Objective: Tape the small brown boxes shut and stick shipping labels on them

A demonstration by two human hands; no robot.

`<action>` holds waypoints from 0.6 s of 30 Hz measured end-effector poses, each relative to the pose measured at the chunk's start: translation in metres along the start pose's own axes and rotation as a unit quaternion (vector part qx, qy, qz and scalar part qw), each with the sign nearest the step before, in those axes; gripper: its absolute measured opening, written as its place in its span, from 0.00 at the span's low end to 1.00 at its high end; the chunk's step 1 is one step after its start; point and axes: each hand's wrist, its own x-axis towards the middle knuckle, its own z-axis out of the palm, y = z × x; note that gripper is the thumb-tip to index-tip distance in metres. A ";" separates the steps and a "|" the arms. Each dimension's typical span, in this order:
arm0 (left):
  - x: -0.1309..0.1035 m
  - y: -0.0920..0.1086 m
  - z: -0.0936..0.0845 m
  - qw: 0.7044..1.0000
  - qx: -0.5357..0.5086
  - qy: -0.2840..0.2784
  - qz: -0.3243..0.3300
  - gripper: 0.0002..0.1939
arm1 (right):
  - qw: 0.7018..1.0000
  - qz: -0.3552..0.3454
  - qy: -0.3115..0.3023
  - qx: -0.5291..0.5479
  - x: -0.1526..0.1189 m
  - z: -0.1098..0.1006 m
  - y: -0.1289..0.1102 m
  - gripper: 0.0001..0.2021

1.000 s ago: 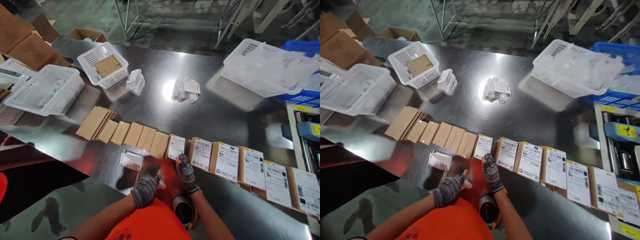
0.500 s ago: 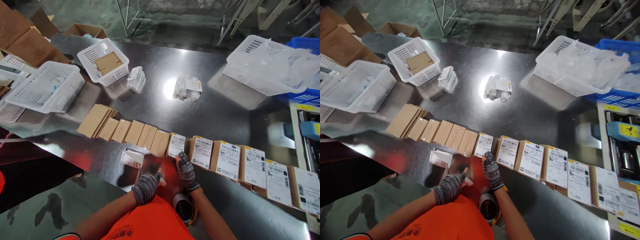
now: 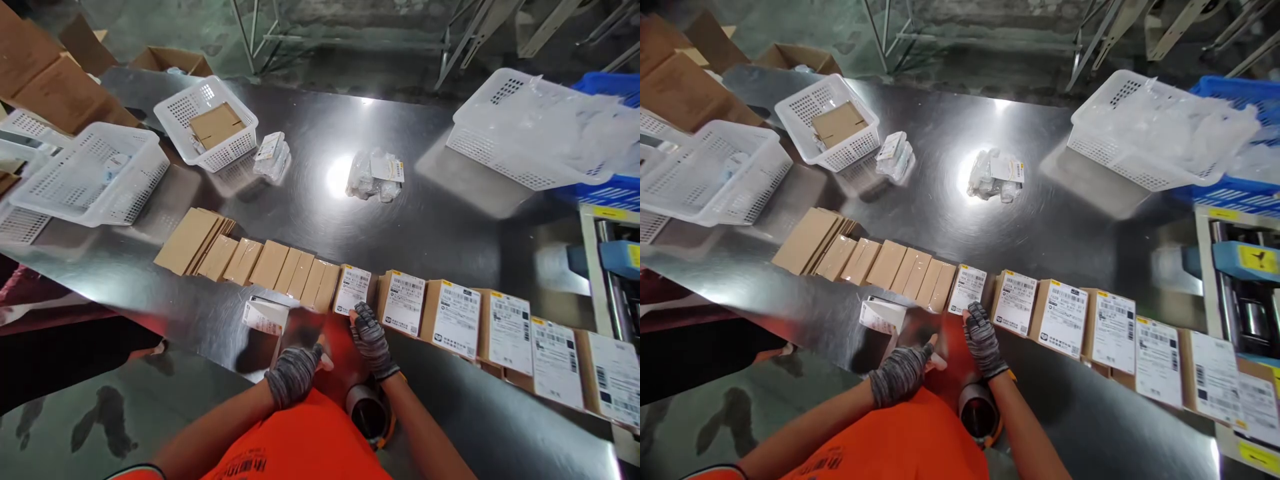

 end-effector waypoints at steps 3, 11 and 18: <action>0.002 0.004 -0.004 1.000 -0.004 0.013 0.003 0.28 | 1.000 -0.004 -0.003 -0.005 -0.001 0.000 0.000 0.17; 0.033 0.041 -0.044 0.988 0.146 0.019 -0.050 0.38 | 0.999 -0.010 -0.029 -0.028 0.000 -0.002 0.000 0.18; 0.069 0.058 -0.082 0.990 0.131 0.035 -0.038 0.40 | 0.999 -0.023 -0.033 -0.031 0.008 -0.006 -0.003 0.18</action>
